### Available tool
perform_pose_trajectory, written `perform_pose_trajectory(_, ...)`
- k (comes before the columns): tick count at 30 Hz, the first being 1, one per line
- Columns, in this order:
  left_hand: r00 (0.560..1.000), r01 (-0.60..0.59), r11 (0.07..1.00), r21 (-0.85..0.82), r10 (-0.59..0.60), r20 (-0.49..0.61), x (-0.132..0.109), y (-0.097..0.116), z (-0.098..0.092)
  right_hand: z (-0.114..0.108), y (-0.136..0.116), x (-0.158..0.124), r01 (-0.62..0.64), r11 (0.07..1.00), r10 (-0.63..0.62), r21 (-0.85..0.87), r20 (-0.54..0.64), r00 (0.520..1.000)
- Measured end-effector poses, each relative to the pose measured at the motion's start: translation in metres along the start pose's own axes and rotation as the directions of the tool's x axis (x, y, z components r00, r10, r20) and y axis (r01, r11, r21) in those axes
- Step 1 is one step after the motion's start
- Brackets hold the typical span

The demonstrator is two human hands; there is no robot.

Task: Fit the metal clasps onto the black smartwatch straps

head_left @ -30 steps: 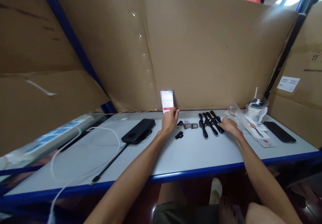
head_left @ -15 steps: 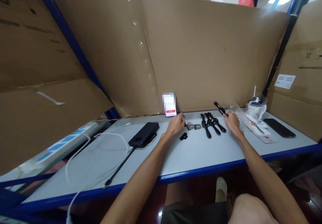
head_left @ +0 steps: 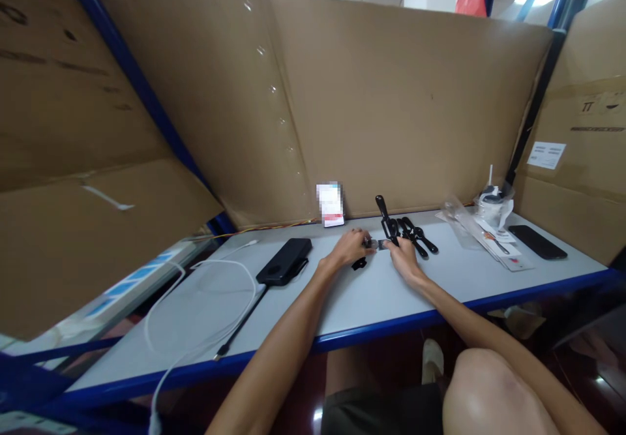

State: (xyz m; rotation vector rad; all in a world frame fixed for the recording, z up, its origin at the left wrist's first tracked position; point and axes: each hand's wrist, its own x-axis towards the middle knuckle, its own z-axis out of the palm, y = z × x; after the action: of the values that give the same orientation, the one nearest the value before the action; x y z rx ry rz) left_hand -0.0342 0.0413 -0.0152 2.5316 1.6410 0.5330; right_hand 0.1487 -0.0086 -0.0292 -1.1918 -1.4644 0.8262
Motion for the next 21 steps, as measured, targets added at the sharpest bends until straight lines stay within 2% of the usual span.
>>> perform_pose_trajectory(4,0.999,0.006,1.0,-0.016,-0.005,0.046,0.003,0.0,0.001,-0.004,0.005,-0.002,0.008,0.994,-0.011,-0.113,-0.027,1.0)
perform_pose_trajectory(8,0.999,-0.018,0.998,0.052,0.016,0.031,0.0,0.007,-0.001,-0.007,0.007,0.006,0.027,0.984,-0.045,-0.177,-0.098,0.994)
perform_pose_trajectory(12,0.999,-0.013,0.992,0.126,0.009,0.032,-0.005,0.016,-0.005,-0.009,0.012,0.015,-0.044,0.984,0.018,-0.17,-0.151,0.988)
perform_pose_trajectory(16,0.999,0.041,0.98,0.196,-0.044,0.009,-0.005,0.021,-0.008,-0.01,0.017,0.02,-0.036,0.985,0.011,-0.169,-0.143,0.99)
perform_pose_trajectory(21,0.996,0.088,0.984,0.153,-0.082,-0.044,-0.004,0.021,-0.004,-0.01,0.02,0.022,-0.036,0.988,0.014,-0.153,-0.142,0.99)
